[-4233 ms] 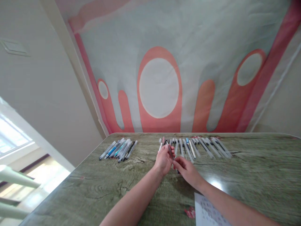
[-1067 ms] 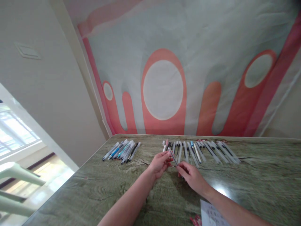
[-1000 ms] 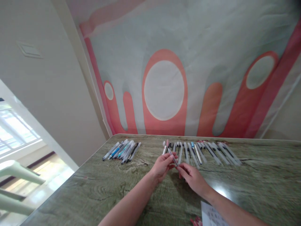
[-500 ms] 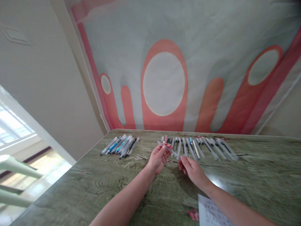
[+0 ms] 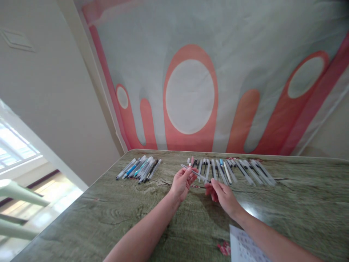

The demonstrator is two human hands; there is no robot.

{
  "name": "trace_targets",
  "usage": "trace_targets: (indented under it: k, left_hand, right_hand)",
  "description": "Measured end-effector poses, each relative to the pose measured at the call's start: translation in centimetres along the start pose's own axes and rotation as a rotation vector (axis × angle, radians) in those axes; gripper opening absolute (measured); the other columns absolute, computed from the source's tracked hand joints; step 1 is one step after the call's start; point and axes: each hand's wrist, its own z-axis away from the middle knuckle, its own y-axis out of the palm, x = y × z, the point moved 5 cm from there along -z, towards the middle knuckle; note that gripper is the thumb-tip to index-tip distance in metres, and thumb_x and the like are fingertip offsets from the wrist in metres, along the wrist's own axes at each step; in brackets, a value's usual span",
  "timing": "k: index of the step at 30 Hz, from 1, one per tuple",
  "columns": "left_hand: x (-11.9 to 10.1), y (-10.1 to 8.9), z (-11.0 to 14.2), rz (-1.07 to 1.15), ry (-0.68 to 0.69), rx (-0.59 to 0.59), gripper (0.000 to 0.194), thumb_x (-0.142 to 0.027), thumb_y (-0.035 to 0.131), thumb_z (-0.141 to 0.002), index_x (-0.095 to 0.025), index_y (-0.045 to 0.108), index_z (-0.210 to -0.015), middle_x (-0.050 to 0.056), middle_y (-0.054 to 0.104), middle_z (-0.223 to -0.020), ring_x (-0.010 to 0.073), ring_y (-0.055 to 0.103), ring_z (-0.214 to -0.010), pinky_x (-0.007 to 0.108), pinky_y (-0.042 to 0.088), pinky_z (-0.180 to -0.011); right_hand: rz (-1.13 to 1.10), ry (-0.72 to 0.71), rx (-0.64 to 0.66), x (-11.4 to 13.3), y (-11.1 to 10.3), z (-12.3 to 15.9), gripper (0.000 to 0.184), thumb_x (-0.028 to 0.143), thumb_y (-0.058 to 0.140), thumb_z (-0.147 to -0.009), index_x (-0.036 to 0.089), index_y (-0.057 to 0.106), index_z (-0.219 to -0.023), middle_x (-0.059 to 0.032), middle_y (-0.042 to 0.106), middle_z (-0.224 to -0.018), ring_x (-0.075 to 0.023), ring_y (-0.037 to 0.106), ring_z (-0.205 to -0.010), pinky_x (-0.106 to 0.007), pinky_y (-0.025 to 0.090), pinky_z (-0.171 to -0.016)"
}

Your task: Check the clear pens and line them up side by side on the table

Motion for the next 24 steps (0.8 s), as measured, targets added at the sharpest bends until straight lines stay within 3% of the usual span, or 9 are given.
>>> trace_targets:
  k: [8,14,20,24]
  left_hand:
    - [-0.22,-0.23,-0.08,-0.041,0.016,-0.024,0.020,-0.027,0.065,-0.069,-0.013,0.051,-0.071,0.004,0.064,-0.084,0.0075,0.060,-0.075,0.018,0.046,-0.073]
    - [-0.23,0.08,0.03,-0.054,0.026,0.014,0.020,-0.027,0.065,-0.068,-0.013,0.050,-0.069,0.004,0.064,-0.082,0.0081,0.060,-0.077,0.018,0.045,-0.073]
    - [-0.35,-0.56,-0.24,-0.072,0.061,-0.034,0.023,-0.029,0.066,-0.067,-0.013,0.049,-0.067,0.003,0.064,-0.079,0.0065,0.059,-0.070,0.017,0.046,-0.069]
    - [-0.35,-0.66,-0.29,-0.091,0.069,-0.030,0.024,-0.030,0.067,-0.066,-0.013,0.050,-0.066,0.003,0.064,-0.078,0.0065,0.059,-0.069,0.017,0.046,-0.066]
  right_hand:
    - [0.016,-0.049,0.006,0.65,-0.13,0.15,0.033,0.049,0.043,-0.080,0.017,0.052,-0.080,-0.0003,0.054,-0.065,-0.0099,0.045,-0.050,-0.022,0.036,-0.045]
    - [-0.051,0.020,0.046,-0.04,0.09,0.06,0.042,0.051,0.032,-0.084,0.016,0.052,-0.070,0.0004,0.051,-0.053,-0.0095,0.043,-0.045,-0.022,0.034,-0.043]
    - [-0.003,-0.051,0.047,0.72,0.11,0.17,0.028,0.047,0.049,-0.077,0.018,0.051,-0.081,0.0020,0.052,-0.065,-0.0092,0.045,-0.051,-0.021,0.036,-0.046]
    - [-0.028,0.018,0.112,0.42,0.39,0.20,0.038,0.050,0.035,-0.083,0.016,0.052,-0.076,0.0000,0.054,-0.061,-0.0095,0.044,-0.048,-0.022,0.034,-0.045]
